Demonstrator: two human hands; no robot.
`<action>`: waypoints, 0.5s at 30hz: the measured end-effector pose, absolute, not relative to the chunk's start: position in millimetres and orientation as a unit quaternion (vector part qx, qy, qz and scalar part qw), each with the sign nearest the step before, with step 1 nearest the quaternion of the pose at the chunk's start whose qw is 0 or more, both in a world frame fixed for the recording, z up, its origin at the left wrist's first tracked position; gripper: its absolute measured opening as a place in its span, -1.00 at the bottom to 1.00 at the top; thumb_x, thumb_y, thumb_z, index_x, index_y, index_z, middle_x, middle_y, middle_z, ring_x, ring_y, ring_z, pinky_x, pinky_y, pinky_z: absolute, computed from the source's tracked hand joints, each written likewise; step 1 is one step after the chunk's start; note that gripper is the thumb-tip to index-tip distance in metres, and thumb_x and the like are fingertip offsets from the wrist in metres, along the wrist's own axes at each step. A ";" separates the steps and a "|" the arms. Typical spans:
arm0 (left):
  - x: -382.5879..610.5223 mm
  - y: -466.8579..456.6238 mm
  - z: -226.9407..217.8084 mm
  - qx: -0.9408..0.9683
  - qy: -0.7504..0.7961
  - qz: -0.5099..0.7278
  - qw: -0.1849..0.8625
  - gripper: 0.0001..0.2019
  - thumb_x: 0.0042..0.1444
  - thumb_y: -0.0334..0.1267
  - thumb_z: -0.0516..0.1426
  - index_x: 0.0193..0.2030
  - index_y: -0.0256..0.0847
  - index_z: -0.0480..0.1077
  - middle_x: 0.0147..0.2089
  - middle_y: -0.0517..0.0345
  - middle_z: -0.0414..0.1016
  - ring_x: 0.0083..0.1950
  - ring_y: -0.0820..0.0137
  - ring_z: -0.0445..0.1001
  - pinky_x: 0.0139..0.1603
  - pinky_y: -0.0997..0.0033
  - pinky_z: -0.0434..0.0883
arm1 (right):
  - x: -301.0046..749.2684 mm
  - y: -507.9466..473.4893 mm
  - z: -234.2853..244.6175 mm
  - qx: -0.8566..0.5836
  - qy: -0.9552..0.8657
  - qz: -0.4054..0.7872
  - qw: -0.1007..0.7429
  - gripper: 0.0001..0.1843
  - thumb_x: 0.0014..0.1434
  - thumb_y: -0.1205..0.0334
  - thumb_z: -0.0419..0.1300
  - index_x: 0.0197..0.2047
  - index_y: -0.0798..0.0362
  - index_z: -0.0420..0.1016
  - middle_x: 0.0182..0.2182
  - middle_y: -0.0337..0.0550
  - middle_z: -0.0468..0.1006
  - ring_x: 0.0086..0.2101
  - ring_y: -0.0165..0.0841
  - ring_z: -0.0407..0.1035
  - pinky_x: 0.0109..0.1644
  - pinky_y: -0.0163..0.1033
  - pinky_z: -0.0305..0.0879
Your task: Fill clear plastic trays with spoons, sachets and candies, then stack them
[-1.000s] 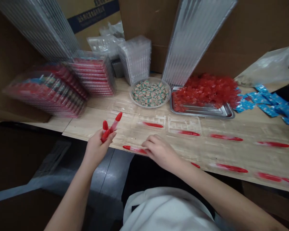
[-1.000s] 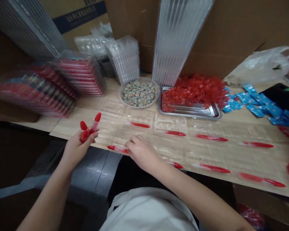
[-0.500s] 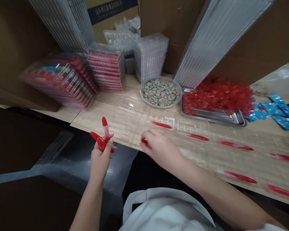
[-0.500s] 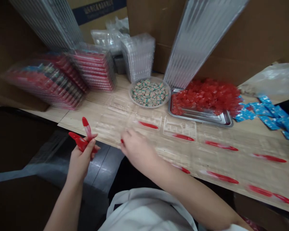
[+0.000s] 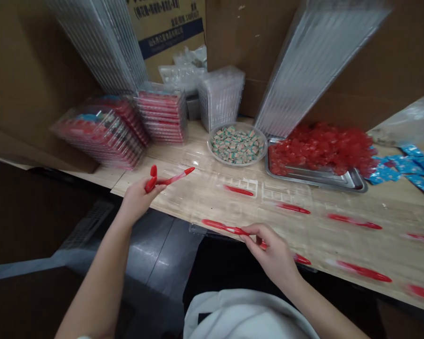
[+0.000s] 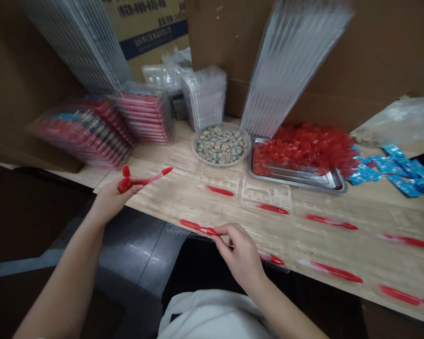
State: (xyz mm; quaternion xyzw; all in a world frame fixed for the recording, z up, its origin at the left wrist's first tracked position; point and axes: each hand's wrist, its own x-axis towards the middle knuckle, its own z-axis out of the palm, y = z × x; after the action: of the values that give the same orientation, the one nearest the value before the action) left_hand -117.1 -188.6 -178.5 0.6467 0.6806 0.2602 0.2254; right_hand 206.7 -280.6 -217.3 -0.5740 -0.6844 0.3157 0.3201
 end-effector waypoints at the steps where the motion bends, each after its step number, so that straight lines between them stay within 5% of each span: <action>1: -122.6 -176.3 -176.4 0.667 0.667 0.248 0.220 -0.69 0.06 -0.03 0.11 -0.13 -0.13 0.48 -0.20 0.10 0.56 -0.17 0.25 0.47 -0.11 0.31 0.31 | 205.9 -281.0 -218.5 -0.561 -0.693 0.320 0.320 -0.93 0.16 0.24 0.14 -0.29 -0.01 0.44 -0.36 -0.19 0.51 -0.42 -0.38 0.36 -0.35 -0.27 0.35; 10: -125.0 -84.3 -194.4 0.769 0.607 0.131 0.150 -0.79 0.01 -0.10 0.14 -0.30 -0.15 0.49 -0.37 0.09 0.52 -0.30 0.26 0.46 -0.26 0.38 0.29 | 187.9 -282.1 -230.6 -0.487 -0.817 0.166 0.261 -0.85 0.20 0.42 0.06 -0.23 0.06 0.42 -0.34 -0.11 0.47 -0.29 -0.30 0.32 -0.20 -0.16 0.33; 15: -116.3 -71.4 -197.2 0.790 0.575 0.158 0.141 -0.80 -0.02 -0.19 0.16 -0.25 -0.19 0.50 -0.09 0.01 0.46 -0.07 0.24 0.41 -0.03 0.35 0.29 | 179.3 -282.4 -228.8 -0.486 -0.840 0.078 0.228 -0.80 0.17 0.44 0.06 -0.17 0.07 0.44 -0.34 -0.08 0.46 -0.30 -0.28 0.32 -0.23 -0.15 0.31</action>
State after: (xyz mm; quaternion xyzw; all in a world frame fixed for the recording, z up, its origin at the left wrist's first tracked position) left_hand -116.3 -71.4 -197.2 0.7901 0.5754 0.1579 0.1409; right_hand 179.3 -282.4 -228.8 -0.4856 -0.8405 0.0775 0.2275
